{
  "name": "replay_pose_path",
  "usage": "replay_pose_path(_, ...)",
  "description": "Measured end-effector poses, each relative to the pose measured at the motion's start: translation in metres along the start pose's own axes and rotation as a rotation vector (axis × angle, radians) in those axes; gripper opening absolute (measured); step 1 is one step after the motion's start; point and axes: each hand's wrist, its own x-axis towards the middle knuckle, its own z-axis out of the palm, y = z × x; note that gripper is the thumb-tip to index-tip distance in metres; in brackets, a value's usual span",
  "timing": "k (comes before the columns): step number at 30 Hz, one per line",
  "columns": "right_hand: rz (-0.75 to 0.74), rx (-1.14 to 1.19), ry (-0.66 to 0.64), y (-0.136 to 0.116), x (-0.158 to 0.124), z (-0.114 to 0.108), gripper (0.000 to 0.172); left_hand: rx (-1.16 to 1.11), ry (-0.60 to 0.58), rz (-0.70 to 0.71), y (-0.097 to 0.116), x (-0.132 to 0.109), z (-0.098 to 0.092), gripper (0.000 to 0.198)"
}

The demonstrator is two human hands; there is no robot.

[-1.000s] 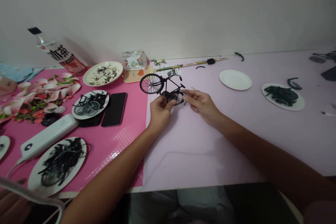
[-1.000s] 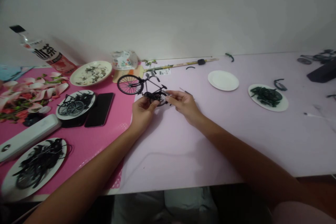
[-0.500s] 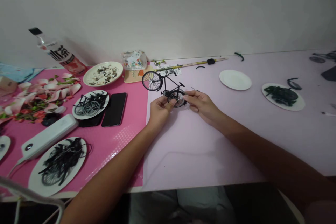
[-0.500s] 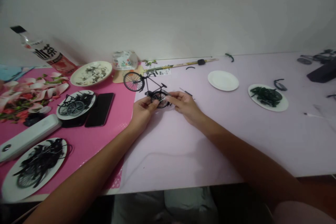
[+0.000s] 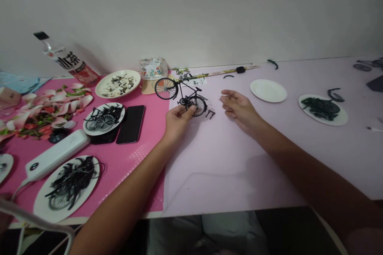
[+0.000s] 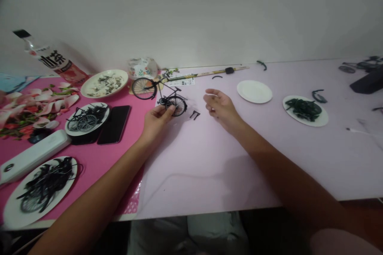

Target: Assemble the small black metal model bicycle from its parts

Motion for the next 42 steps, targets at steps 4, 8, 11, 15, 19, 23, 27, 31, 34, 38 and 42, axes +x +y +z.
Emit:
replay_pose_path(4,-0.059,-0.071,0.051,-0.006,0.014,-0.019,0.060,-0.011,0.060,0.032,0.000,0.008,-0.006,0.065)
replay_pose_path(8,-0.150,-0.136,0.112,-0.011,0.024,-0.032,0.055,0.011,0.081,0.034,-0.003,0.010,-0.006,0.065)
replay_pose_path(11,-0.147,-0.095,0.133,-0.013,0.025,-0.036,0.058,0.034,0.066,0.034,-0.004,0.008,-0.005,0.064)
replay_pose_path(15,-0.113,-0.149,0.122,-0.013,0.024,-0.037,0.060,0.042,0.054,0.026,-0.005,0.006,-0.004,0.061)
replay_pose_path(19,-0.183,-0.391,0.102,-0.009,0.022,-0.037,0.046,0.016,0.062,0.013,-0.005,0.006,-0.003,0.061)
replay_pose_path(23,-0.426,-0.845,-0.020,-0.005,0.020,-0.038,0.020,-0.036,0.044,-0.019,-0.005,0.007,-0.002,0.061)
replay_pose_path(27,-0.457,-1.100,-0.273,-0.008,0.021,-0.046,0.021,-0.052,0.051,-0.034,-0.007,0.007,-0.002,0.061)
replay_pose_path(31,-0.314,-1.196,-0.330,-0.014,0.026,-0.060,0.009,-0.082,0.027,-0.042,-0.010,0.006,-0.002,0.061)
replay_pose_path(34,-0.277,-1.218,-0.331,-0.014,0.030,-0.067,0.012,-0.111,0.020,-0.050,-0.011,0.006,-0.001,0.061)
replay_pose_path(38,-0.326,-1.199,-0.349,-0.007,0.027,-0.059,0.013,-0.071,0.041,-0.038,-0.013,0.006,0.000,0.061)
replay_pose_path(42,-0.554,-1.230,-0.335,0.007,0.015,-0.034,0.032,-0.053,0.046,-0.026,-0.013,0.005,0.001,0.061)
